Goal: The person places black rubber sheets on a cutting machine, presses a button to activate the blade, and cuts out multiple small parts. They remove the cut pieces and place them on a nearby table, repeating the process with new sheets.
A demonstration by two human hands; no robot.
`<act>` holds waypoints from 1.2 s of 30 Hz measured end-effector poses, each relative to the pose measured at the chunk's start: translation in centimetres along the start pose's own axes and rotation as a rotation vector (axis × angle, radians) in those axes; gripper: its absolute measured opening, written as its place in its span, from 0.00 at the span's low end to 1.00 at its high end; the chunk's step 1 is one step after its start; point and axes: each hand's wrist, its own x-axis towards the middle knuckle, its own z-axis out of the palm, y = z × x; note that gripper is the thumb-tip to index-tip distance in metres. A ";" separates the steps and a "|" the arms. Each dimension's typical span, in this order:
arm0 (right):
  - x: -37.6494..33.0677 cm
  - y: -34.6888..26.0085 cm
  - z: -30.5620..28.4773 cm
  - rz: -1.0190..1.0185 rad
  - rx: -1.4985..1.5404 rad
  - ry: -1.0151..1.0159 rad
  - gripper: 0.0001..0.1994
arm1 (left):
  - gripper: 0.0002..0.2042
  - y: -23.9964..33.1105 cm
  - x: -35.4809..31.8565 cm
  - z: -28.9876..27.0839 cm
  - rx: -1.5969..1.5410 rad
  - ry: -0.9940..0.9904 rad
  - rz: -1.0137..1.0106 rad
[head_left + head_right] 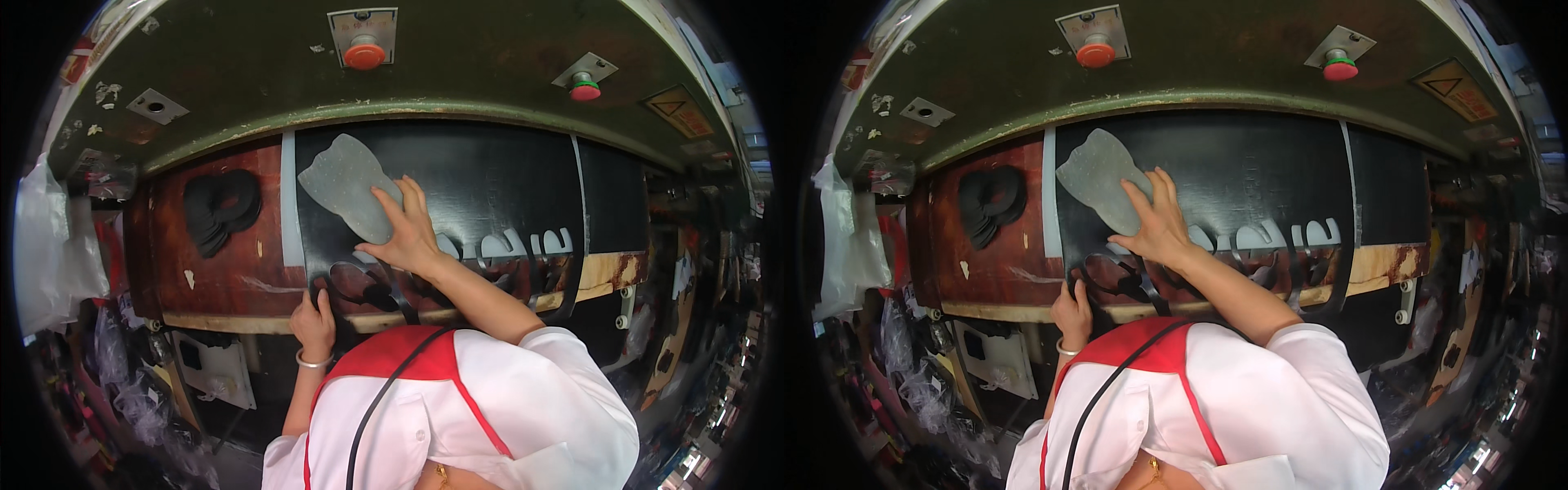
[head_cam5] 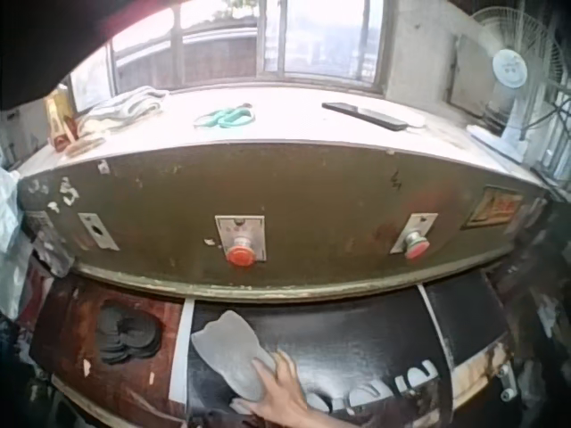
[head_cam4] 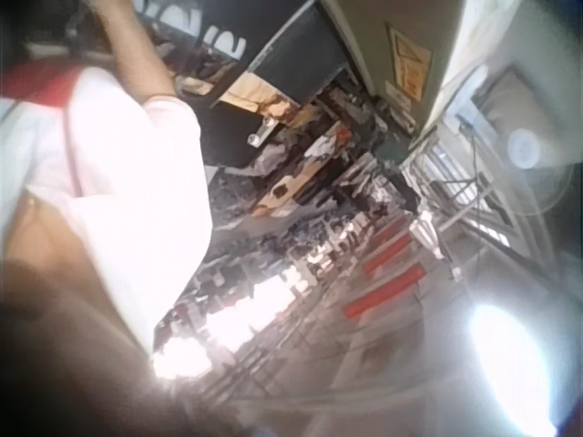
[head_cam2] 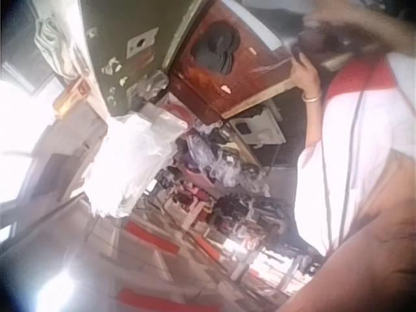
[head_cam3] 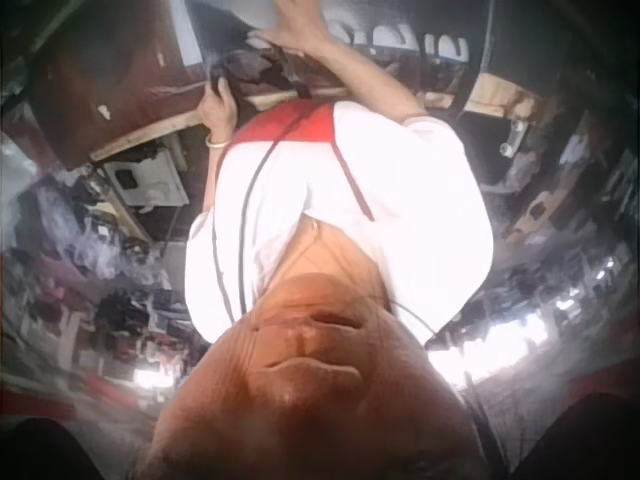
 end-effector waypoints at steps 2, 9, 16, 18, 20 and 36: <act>-0.8 0.3 -0.4 0.095 0.256 0.065 0.36 | 0.15 -0.6 -1.9 0.1 0.050 -0.004 -0.030; 3.9 0.8 -11.0 0.213 0.594 0.241 0.30 | 0.12 -1.6 -3.7 0.2 0.066 0.030 0.069; -0.6 -2.9 -1.3 0.072 -0.033 0.019 0.46 | 0.11 -1.4 -3.1 0.0 0.050 -0.010 0.022; -0.4 -2.0 -2.0 0.077 0.057 0.063 0.45 | 0.11 -1.4 -3.1 0.0 0.022 0.002 0.044; 0.0 -1.1 -4.6 0.288 0.432 0.007 0.43 | 0.11 -1.5 -3.2 0.1 -0.006 0.023 0.060; 3.0 5.3 -10.3 0.064 -0.089 0.163 0.41 | 0.12 -0.6 0.7 1.1 0.030 0.070 0.047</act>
